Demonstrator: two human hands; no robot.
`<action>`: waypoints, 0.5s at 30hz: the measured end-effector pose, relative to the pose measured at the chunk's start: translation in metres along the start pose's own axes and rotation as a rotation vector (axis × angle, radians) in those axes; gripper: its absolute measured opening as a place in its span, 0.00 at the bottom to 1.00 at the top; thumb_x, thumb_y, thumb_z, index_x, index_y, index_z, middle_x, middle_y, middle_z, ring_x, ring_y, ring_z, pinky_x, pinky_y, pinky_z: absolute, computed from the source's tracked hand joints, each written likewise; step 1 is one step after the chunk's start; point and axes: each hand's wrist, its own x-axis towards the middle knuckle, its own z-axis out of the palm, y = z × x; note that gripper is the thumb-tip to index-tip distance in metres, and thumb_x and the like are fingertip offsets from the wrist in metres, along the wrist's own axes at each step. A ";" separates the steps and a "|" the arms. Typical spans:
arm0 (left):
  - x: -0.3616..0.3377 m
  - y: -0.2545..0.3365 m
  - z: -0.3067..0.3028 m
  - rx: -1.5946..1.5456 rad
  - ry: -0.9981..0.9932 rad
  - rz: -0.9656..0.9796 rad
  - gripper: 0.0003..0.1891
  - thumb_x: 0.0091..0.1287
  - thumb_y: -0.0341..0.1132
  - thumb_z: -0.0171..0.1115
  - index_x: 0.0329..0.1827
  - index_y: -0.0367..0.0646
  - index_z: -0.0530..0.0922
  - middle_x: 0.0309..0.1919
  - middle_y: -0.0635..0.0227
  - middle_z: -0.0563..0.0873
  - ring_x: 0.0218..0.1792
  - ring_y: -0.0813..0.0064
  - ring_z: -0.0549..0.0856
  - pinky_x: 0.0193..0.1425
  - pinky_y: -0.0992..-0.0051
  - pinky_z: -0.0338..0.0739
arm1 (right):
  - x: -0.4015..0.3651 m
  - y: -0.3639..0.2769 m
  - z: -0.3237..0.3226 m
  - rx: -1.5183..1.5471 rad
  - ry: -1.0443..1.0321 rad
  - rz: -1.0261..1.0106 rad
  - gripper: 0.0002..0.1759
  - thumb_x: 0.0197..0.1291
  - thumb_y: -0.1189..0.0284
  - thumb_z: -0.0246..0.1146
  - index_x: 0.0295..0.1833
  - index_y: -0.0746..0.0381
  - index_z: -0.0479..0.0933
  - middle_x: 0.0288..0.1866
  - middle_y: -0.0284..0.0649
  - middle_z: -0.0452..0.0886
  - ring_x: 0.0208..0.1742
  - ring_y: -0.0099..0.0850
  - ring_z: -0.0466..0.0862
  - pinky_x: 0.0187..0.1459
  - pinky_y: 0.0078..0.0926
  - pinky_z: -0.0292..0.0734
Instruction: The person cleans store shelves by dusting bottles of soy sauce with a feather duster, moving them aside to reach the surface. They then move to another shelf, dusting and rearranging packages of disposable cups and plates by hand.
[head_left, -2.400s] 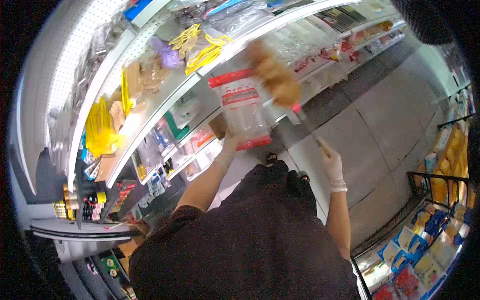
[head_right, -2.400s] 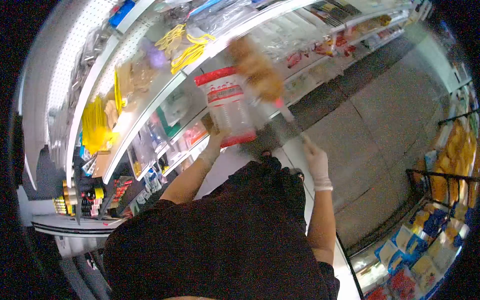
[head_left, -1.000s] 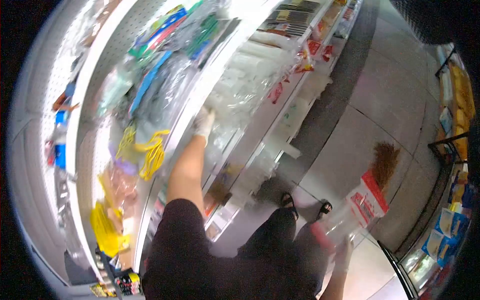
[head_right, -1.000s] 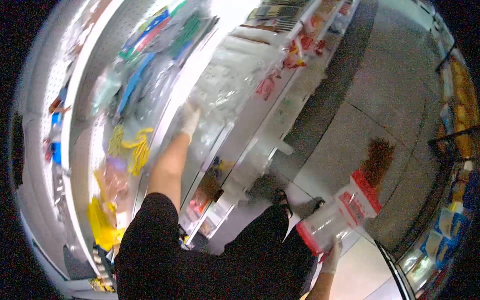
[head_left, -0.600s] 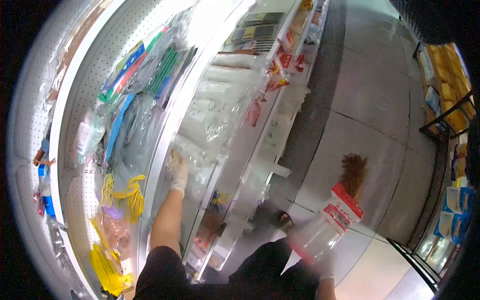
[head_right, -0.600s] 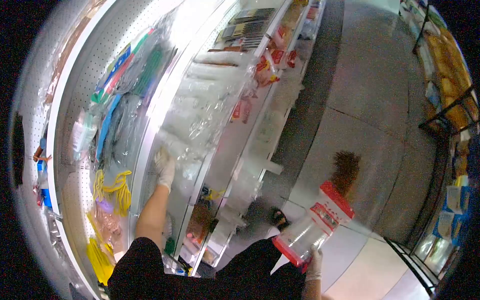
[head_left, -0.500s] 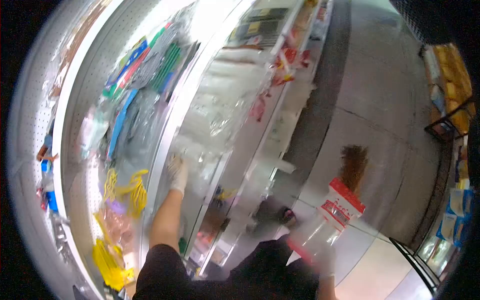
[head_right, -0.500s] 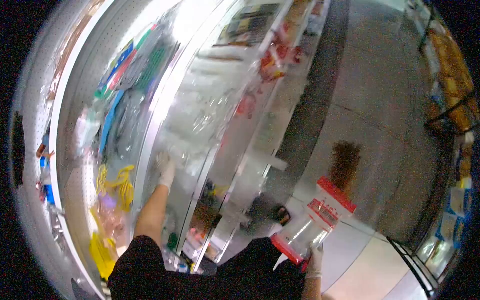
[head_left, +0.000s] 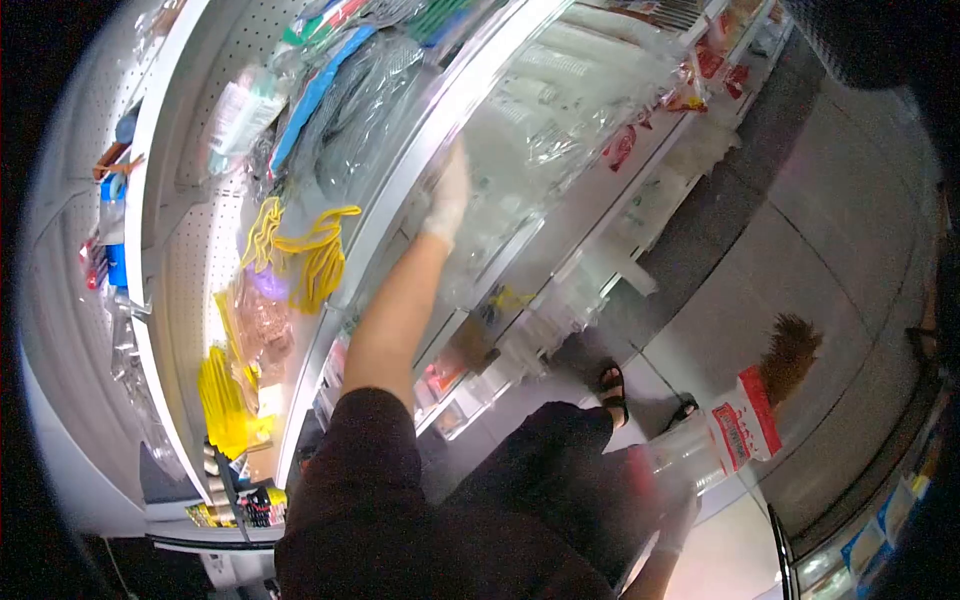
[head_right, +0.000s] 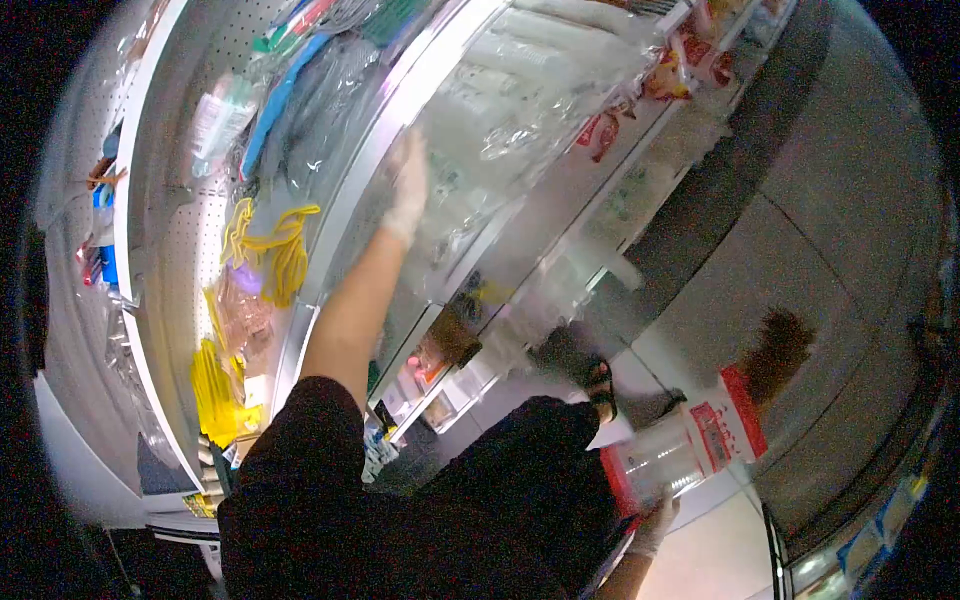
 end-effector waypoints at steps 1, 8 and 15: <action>-0.018 0.071 0.013 0.177 -0.015 0.044 0.29 0.71 0.49 0.51 0.69 0.39 0.66 0.70 0.52 0.66 0.70 0.60 0.64 0.73 0.68 0.55 | 0.006 0.003 -0.010 0.010 -0.012 0.014 0.31 0.65 0.58 0.58 0.66 0.68 0.64 0.57 0.45 0.76 0.54 0.36 0.78 0.50 0.34 0.77; 0.067 0.043 0.080 0.654 -0.372 0.265 0.41 0.58 0.64 0.59 0.73 0.54 0.63 0.75 0.61 0.56 0.75 0.61 0.56 0.75 0.62 0.56 | -0.003 -0.003 0.005 0.061 0.111 0.129 0.30 0.63 0.54 0.60 0.60 0.67 0.69 0.55 0.43 0.76 0.53 0.36 0.78 0.53 0.35 0.75; 0.018 0.008 0.012 0.281 -0.414 0.095 0.35 0.56 0.51 0.66 0.66 0.49 0.68 0.56 0.58 0.79 0.65 0.60 0.71 0.68 0.66 0.64 | -0.009 0.006 0.026 0.053 0.025 0.109 0.31 0.62 0.55 0.60 0.60 0.68 0.68 0.55 0.44 0.75 0.54 0.35 0.77 0.54 0.36 0.74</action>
